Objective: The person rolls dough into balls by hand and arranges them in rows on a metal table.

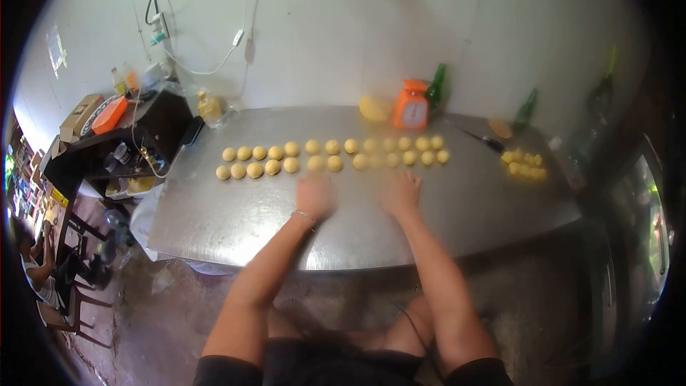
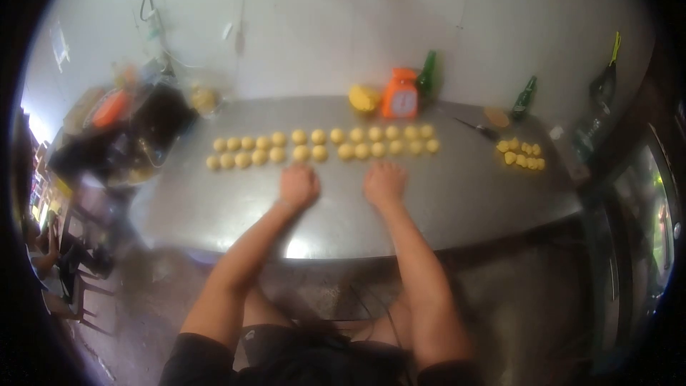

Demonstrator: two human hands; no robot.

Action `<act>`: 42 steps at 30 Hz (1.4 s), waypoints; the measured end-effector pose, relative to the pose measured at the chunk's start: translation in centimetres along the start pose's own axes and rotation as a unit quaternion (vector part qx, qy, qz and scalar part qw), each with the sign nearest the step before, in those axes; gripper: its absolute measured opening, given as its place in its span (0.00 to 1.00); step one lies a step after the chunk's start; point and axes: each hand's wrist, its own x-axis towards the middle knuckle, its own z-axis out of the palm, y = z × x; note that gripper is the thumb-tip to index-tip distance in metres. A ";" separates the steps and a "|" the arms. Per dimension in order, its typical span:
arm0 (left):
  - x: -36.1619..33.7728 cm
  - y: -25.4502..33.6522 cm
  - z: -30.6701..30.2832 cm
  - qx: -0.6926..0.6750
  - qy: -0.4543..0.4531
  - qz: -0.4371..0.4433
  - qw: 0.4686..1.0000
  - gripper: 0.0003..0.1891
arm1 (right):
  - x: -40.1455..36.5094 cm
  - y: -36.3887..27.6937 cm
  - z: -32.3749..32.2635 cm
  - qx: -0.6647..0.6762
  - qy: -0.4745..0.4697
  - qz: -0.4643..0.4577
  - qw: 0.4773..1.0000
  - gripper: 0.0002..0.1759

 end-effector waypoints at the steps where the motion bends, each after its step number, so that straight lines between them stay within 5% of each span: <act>1: 0.0 -1.7 1.7 0.012 0.021 0.005 1.000 0.12 | -0.2 0.8 -0.2 -0.016 0.009 0.011 1.000 0.18; 9: -5.7 -9.3 -1.9 0.059 0.067 -0.050 0.995 0.13 | -4.5 5.9 -5.7 -0.064 -0.081 0.097 0.990 0.19; 12: -9.1 -11.4 -3.2 0.065 0.098 -0.034 0.993 0.12 | -8.4 7.1 -5.9 -0.034 -0.008 0.083 0.996 0.15; 22: -15.4 -4.7 -5.1 -0.063 0.083 0.145 0.984 0.09 | -14.7 2.9 -6.7 0.042 0.059 -0.029 0.997 0.07; 32: -10.4 2.1 -2.6 -0.091 0.033 0.161 0.982 0.15 | -10.7 -6.1 -5.0 0.058 0.021 -0.126 0.990 0.08; 40: -4.4 0.5 0.5 -0.049 0.064 0.114 0.990 0.13 | -4.2 -5.3 -1.2 0.014 0.031 -0.136 0.990 0.14; 42: -3.5 -0.6 0.2 -0.025 0.061 0.115 0.991 0.13 | -2.5 -4.1 -1.2 -0.007 -0.030 -0.096 0.995 0.15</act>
